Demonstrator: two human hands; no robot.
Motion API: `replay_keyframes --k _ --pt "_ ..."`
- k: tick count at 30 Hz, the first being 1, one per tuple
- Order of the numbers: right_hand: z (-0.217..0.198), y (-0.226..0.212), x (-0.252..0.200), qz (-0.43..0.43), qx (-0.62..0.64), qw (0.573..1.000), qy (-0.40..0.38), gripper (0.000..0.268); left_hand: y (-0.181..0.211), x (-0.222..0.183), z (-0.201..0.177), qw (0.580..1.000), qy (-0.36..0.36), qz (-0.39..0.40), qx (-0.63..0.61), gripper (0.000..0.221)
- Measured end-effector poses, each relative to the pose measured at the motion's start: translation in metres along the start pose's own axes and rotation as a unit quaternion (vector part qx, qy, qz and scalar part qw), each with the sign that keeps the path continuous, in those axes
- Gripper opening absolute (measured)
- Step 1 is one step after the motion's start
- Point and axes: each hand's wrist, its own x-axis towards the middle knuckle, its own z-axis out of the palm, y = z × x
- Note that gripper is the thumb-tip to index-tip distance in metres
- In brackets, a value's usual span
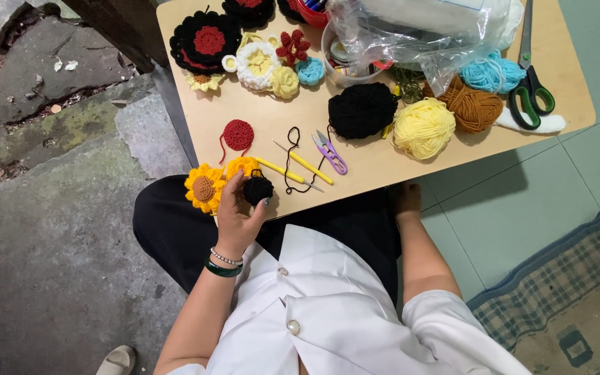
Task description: Crocheting a small black circular piece using a crochet hook and yarn at a workspace.
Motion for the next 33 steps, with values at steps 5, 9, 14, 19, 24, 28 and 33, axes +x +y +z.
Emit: replay_keyframes --k 5,9,14,19,24,28,33 --pt "0.008 -0.005 0.009 0.142 0.233 0.962 -0.01 0.052 -0.001 -0.001 0.0 1.0 0.0 -0.001 0.0 0.076" --pt "0.037 0.022 0.035 0.027 -0.096 0.995 -0.029 0.034 -0.001 0.0 0.0 1.0 -0.004 -0.002 -0.003 0.076" --pt "-0.008 -0.02 0.006 0.099 0.103 0.989 -0.022 0.032 0.002 0.0 0.0 1.0 -0.007 -0.003 -0.008 0.076" --pt "-0.013 -0.019 0.004 0.059 0.075 0.995 -0.03 0.032 -0.003 -0.001 0.001 1.0 -0.007 -0.008 -0.014 0.077" --pt "0.005 -0.011 0.017 0.073 0.014 0.997 -0.033 0.041 0.004 0.001 0.0 1.0 -0.011 -0.01 -0.001 0.076" --pt "-0.028 -0.029 0.009 0.077 0.093 0.992 -0.024 0.033 0.002 0.0 0.0 1.0 -0.011 -0.012 -0.002 0.076" --pt "-0.039 -0.053 -0.007 0.064 0.124 0.99 0.018 0.03 -0.001 -0.001 -0.001 1.0 -0.008 -0.004 0.005 0.077"
